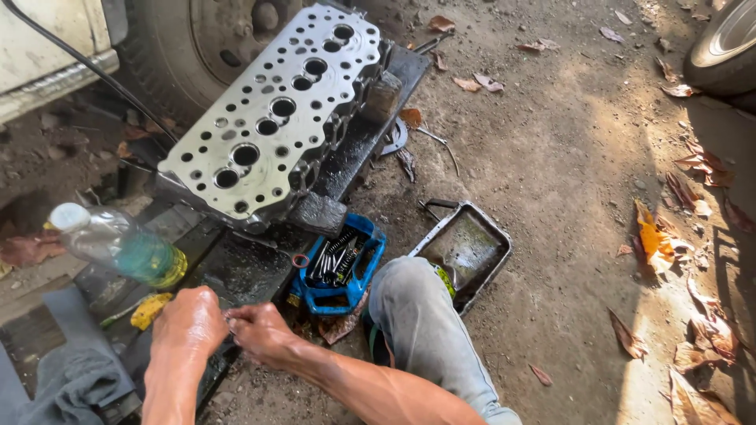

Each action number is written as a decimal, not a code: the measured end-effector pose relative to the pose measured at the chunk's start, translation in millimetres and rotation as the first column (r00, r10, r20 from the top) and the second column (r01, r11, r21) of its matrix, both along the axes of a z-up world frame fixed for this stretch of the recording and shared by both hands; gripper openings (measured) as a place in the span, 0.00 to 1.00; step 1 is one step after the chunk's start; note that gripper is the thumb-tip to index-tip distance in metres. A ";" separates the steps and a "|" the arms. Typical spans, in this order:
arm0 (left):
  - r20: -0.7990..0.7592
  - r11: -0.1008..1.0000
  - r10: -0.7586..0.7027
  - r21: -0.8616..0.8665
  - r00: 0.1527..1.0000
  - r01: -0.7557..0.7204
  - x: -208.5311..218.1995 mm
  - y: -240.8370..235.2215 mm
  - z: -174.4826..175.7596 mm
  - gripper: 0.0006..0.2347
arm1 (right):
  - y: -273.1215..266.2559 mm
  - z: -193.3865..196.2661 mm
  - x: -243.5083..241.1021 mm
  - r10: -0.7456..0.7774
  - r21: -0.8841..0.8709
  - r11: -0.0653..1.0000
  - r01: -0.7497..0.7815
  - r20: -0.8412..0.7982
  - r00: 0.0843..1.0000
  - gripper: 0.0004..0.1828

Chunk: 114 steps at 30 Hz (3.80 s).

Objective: The person sits on the ground and uses a small metal tool to scrape and clean the surface of a disassembled engine block. They repeatedly wipe the tool on a rag and continue working on the metal surface.

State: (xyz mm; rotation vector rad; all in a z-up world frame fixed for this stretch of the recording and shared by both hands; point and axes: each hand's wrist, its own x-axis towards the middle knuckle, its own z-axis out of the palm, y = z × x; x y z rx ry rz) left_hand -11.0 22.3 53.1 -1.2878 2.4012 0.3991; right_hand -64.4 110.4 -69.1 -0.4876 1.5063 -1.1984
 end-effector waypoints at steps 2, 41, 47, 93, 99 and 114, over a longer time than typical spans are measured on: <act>0.001 0.999 -0.027 -0.046 1.000 0.027 0.0 -6.2 -13.9 0.07 | 14.0 -8.0 -0.6 -0.047 -0.006 0.999 0.048 0.081 0.996 0.22; -0.212 0.998 -0.052 -0.046 0.976 0.044 4.6 -8.4 -22.9 0.06 | 6.9 -29.2 5.4 -0.267 -0.076 0.956 0.282 0.168 0.949 0.16; -0.223 0.997 -0.069 -0.047 0.972 0.060 6.9 -10.5 -27.4 0.06 | 5.6 -10.3 -2.2 -0.218 -0.050 0.966 0.254 0.373 0.902 0.08; -0.252 0.998 -0.049 -0.060 0.966 0.035 8.8 4.6 -17.5 0.09 | 6.8 -72.8 -7.1 0.041 -0.088 0.984 -0.156 -0.738 0.673 0.12; -0.271 0.996 -0.064 -0.084 0.960 0.043 5.8 4.1 -24.1 0.09 | 11.8 -52.1 -2.8 0.057 -0.051 0.985 -0.165 -0.805 0.590 0.15; -0.308 0.997 -0.049 -0.071 0.950 0.029 7.9 8.0 -16.5 0.09 | 26.7 -34.8 -0.6 0.045 -0.081 0.983 -0.165 -0.766 0.641 0.13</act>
